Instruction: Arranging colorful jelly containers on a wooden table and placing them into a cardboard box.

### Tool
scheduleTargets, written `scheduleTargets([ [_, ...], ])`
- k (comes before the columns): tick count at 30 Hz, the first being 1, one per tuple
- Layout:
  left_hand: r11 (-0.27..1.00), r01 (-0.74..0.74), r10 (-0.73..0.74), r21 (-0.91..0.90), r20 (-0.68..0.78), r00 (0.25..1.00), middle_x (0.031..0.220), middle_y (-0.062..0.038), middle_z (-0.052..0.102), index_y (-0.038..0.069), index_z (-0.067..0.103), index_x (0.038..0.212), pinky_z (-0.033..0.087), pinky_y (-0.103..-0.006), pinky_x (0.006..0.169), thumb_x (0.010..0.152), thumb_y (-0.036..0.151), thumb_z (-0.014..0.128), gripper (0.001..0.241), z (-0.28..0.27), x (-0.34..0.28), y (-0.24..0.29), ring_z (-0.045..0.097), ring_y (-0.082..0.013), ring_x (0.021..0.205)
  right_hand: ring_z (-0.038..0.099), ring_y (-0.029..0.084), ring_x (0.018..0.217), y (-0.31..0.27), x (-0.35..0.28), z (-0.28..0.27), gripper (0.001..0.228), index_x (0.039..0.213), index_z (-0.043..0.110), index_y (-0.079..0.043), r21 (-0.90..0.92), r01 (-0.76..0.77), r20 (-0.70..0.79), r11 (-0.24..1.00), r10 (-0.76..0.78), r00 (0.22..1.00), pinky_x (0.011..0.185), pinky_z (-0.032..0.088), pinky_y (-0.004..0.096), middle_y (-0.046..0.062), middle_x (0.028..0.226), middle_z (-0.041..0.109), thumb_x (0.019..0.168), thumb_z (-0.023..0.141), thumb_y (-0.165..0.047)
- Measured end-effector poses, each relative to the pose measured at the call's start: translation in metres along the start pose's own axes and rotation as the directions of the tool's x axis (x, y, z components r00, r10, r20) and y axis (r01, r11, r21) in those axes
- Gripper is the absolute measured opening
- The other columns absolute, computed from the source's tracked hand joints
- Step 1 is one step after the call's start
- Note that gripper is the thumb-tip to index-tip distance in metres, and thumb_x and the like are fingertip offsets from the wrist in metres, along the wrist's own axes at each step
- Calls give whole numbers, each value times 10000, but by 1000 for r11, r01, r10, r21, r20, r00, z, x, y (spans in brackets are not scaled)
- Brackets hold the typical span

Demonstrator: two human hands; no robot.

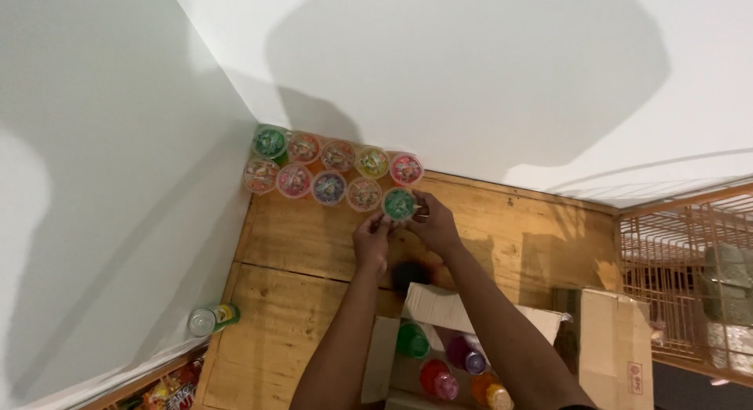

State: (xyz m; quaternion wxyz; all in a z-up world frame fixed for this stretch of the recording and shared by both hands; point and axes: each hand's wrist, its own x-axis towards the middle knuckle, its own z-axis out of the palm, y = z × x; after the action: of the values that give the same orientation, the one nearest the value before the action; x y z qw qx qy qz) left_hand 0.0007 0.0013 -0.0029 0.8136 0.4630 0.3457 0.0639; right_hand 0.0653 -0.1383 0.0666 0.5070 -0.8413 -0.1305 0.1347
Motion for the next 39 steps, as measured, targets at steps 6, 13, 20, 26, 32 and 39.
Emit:
scheduleTargets([
  [6, 999, 26, -26, -18, 12, 1000, 1057, -73, 734, -15, 685, 1264, 605, -298, 786, 977, 78, 672, 303, -2, -2, 3, 720, -152, 889, 723, 247, 1092, 0, 2, 2, 813, 1475, 499, -54, -65, -2, -5, 998, 2, 1000, 906, 617, 363, 157, 1316, 684, 761, 884, -122],
  [13, 970, -37, 28, 238, 41, 999, 953, -14, 668, 24, 697, 1183, 522, -318, 726, 968, 163, 691, 256, -1, -79, 63, 620, -155, 806, 613, 311, 1198, 32, -33, -17, 887, 1549, 324, -25, 1, 51, -49, 999, -51, 997, 887, 606, 388, 211, 1468, 451, 816, 819, -82],
  [20, 847, -355, 185, 395, 408, 894, 997, -54, 701, 41, 709, 1080, 535, -319, 845, 952, 235, 705, 232, 12, -169, 71, 660, -173, 949, 703, 188, 1053, -18, -165, -92, 324, 1241, 656, 9, 353, -23, -37, 935, 39, 999, 898, 592, 340, 124, 1130, 736, 977, 705, -174],
  [26, 719, -509, -33, 474, 754, 656, 1038, -92, 743, 50, 720, 1073, 554, -331, 866, 918, 250, 723, 253, 39, -243, 28, 697, -181, 967, 736, 189, 929, -40, -279, -146, 231, 1144, 708, -47, -36, -169, -127, 985, 163, 978, 789, 578, 324, 98, 1022, 777, 934, 725, -142],
  [32, 532, -717, -207, 451, 890, 406, 1090, -177, 711, 33, 705, 1114, 575, -408, 856, 865, 271, 736, 345, 51, -268, -49, 704, -317, 990, 719, 329, 949, 3, -346, -158, 342, 1168, 683, -47, -230, -205, -318, 951, 126, 940, 825, 583, 405, 164, 1063, 708, 827, 697, -35],
  [39, 120, -787, -570, 605, 691, 444, 1242, -301, 543, -34, 539, 1249, 525, -510, 895, 828, 298, 771, 584, 74, -302, -61, 593, -485, 1081, 609, 431, 1174, 57, -371, -136, 534, 1360, 571, -105, -384, -233, -340, 893, 97, 935, 979, 524, 504, 203, 1282, 633, 837, 679, -95],
])
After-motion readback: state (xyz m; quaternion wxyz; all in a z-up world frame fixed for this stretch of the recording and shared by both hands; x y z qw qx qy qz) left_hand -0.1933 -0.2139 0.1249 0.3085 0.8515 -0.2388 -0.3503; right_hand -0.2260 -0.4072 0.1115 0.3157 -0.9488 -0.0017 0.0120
